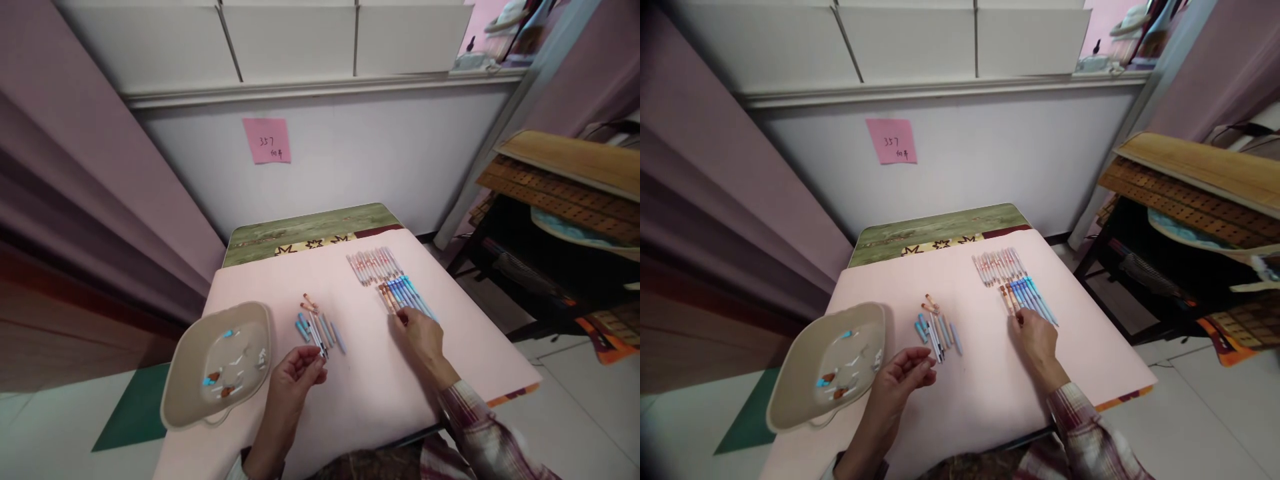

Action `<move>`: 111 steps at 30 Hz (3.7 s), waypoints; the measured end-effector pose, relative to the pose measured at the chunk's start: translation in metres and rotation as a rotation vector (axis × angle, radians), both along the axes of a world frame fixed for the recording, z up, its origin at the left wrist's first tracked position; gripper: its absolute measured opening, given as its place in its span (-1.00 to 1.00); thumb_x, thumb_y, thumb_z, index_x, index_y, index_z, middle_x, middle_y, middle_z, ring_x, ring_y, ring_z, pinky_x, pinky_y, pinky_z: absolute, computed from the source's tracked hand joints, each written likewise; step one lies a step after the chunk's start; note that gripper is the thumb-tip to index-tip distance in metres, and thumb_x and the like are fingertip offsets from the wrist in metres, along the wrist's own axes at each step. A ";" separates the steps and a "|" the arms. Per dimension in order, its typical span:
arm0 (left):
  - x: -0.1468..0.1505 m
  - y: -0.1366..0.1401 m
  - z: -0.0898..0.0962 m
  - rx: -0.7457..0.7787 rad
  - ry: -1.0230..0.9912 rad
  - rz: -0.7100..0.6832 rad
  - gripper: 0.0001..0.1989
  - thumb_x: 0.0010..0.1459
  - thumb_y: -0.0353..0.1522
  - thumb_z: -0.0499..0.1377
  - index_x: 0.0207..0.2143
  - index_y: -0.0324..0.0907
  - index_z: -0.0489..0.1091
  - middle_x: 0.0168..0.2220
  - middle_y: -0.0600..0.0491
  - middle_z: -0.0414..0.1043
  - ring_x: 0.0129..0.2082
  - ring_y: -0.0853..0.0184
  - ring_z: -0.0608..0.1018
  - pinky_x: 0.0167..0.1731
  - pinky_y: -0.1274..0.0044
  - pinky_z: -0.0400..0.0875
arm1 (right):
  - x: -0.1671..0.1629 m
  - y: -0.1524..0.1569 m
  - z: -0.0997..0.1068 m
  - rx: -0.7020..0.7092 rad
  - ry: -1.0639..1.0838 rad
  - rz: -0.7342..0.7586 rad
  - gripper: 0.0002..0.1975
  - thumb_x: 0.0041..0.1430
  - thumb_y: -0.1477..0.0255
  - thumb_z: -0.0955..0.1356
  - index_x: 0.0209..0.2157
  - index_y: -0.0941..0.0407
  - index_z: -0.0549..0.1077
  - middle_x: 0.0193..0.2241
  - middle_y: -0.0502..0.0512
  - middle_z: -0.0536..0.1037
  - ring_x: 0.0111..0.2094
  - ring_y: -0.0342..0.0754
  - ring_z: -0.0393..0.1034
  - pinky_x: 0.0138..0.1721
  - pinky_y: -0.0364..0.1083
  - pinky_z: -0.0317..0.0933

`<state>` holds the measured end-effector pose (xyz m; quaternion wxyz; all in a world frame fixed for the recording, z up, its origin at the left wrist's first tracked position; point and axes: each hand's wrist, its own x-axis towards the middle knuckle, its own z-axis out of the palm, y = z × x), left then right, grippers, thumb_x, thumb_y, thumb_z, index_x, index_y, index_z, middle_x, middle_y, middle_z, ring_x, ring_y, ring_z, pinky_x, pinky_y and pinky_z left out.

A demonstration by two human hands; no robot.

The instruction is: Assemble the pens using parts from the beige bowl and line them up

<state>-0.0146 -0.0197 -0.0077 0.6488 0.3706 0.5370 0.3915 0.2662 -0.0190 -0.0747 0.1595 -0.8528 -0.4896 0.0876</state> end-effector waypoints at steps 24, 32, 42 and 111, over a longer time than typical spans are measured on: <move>-0.022 -0.023 -0.005 0.042 0.017 0.122 -0.69 -0.15 -0.26 0.38 -0.35 -0.23 0.45 -0.47 0.06 0.46 -0.55 0.40 0.46 -0.63 0.59 0.38 | -0.068 0.051 0.006 0.252 0.461 0.324 -0.63 0.18 0.13 0.27 -0.38 0.11 0.55 -0.51 0.04 0.58 -0.48 -0.06 0.45 -0.41 -0.14 0.18; -0.030 -0.038 -0.013 0.027 0.047 0.164 -0.65 -0.15 -0.23 0.37 -0.35 -0.25 0.45 -0.47 0.03 0.46 -0.58 0.41 0.44 -0.67 0.59 0.36 | -0.129 0.108 -0.015 0.152 0.341 0.419 -0.71 0.19 0.25 0.27 -0.32 0.08 0.57 -0.40 0.04 0.61 -0.38 -0.09 0.46 -0.39 -0.18 0.18; -0.091 -0.029 0.011 0.159 0.106 0.402 -0.67 -0.11 -0.25 0.36 -0.30 -0.25 0.47 -0.46 0.00 0.50 -0.56 0.40 0.46 -0.61 0.60 0.37 | -0.167 0.121 -0.004 0.040 0.107 0.574 -0.70 0.24 0.32 0.29 -0.43 0.19 0.56 -0.36 0.31 0.59 -0.34 0.03 0.48 -0.34 -0.09 0.18; -0.035 0.040 0.009 0.323 0.070 0.401 -0.68 -0.08 -0.24 0.34 -0.33 -0.22 0.36 -0.58 0.12 0.44 -0.64 0.49 0.39 -0.65 0.65 0.20 | -0.182 0.066 -0.005 0.057 1.892 0.556 -0.77 -0.01 0.27 0.50 -0.35 0.12 0.53 -0.47 0.01 0.53 -0.51 -0.19 0.35 -0.46 -0.19 0.22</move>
